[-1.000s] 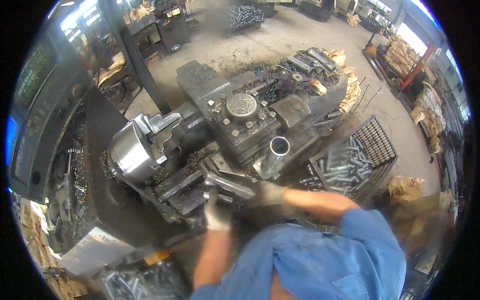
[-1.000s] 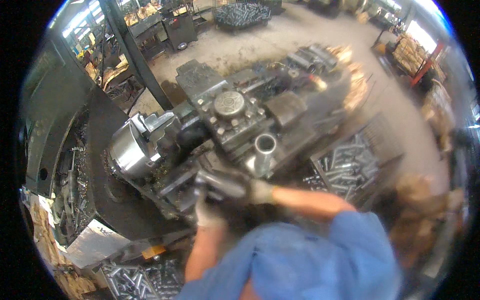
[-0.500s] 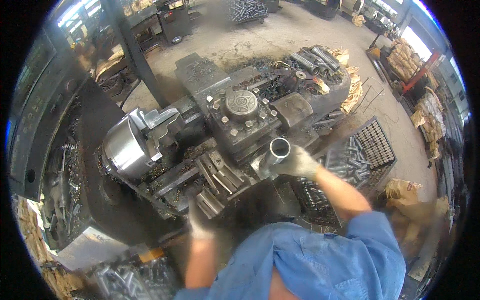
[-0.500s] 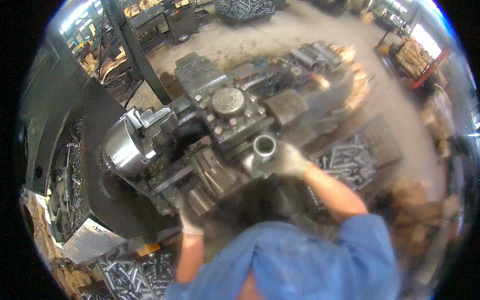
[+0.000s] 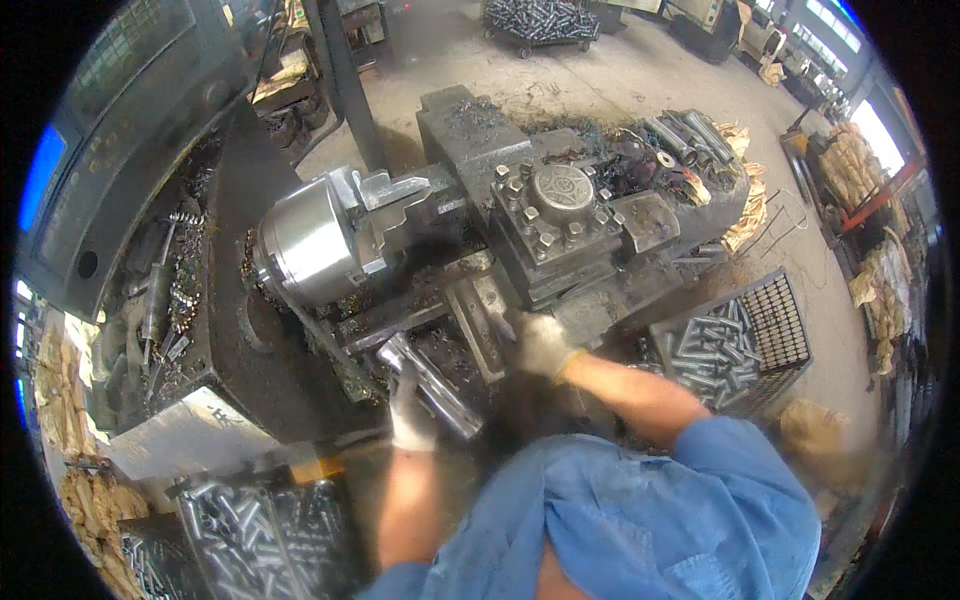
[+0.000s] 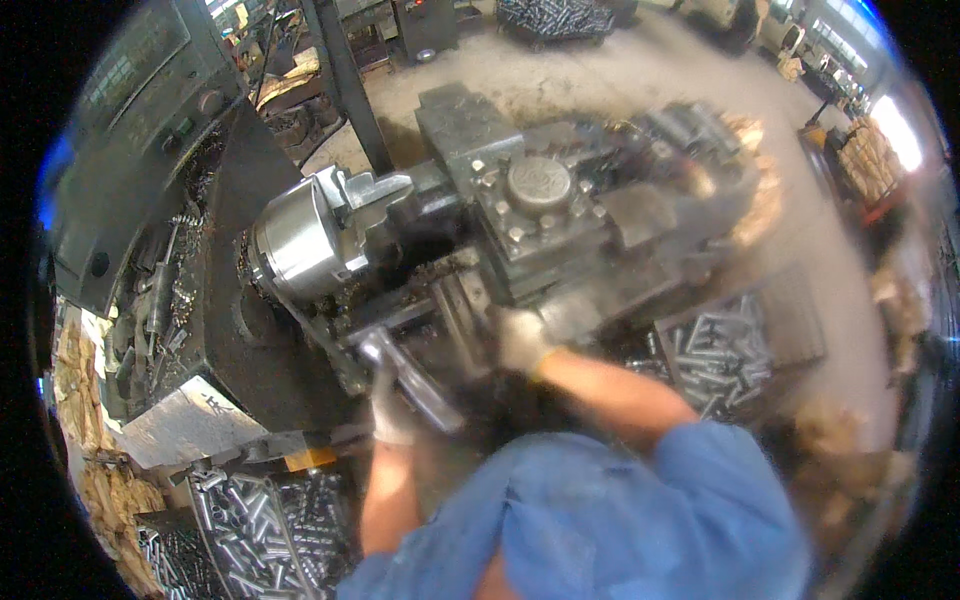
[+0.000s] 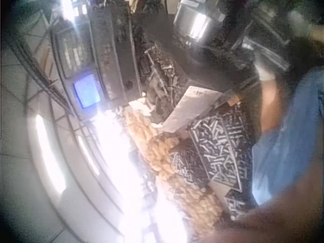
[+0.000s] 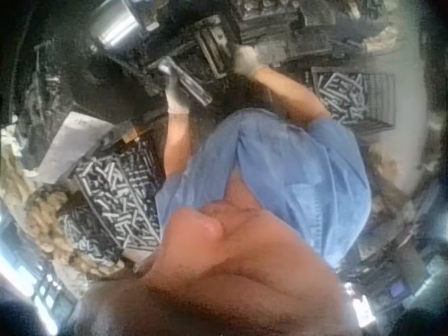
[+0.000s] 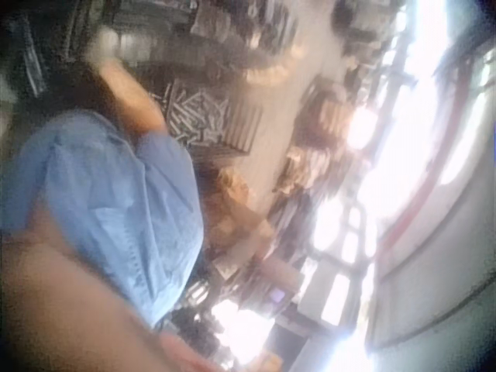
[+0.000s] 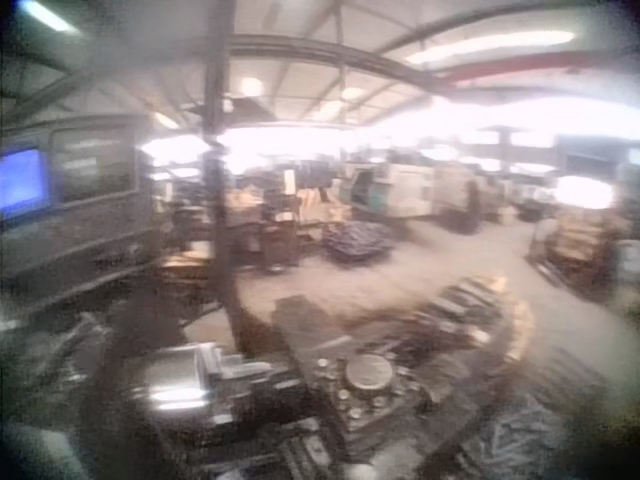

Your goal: The person repeatedly picks up cylindrical metal parts from a basket and places them into a machine fixture. The person handles the parts one at a time, loading them into the machine and occasionally adjusting the fixture.

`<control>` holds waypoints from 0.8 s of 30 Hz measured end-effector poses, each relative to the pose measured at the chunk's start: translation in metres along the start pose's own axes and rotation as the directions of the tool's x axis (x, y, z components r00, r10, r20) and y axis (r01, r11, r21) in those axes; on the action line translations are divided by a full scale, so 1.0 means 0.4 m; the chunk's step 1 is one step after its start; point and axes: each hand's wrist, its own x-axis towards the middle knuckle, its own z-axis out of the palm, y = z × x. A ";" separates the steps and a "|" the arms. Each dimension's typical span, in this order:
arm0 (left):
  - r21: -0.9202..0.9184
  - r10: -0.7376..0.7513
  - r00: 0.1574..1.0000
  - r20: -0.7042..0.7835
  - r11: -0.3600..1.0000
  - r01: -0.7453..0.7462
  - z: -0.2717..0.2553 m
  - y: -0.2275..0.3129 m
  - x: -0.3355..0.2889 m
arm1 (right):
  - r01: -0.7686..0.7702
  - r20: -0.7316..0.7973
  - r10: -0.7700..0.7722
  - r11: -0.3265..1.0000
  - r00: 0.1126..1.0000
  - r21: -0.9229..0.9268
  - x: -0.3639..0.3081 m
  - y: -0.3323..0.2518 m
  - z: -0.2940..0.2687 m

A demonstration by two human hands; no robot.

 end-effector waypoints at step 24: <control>0.760 0.616 0.753 -0.232 0.597 -0.255 -0.244 -0.133 -0.076 | 0.572 0.534 -0.240 0.522 0.810 -0.633 0.738 -0.051 -0.537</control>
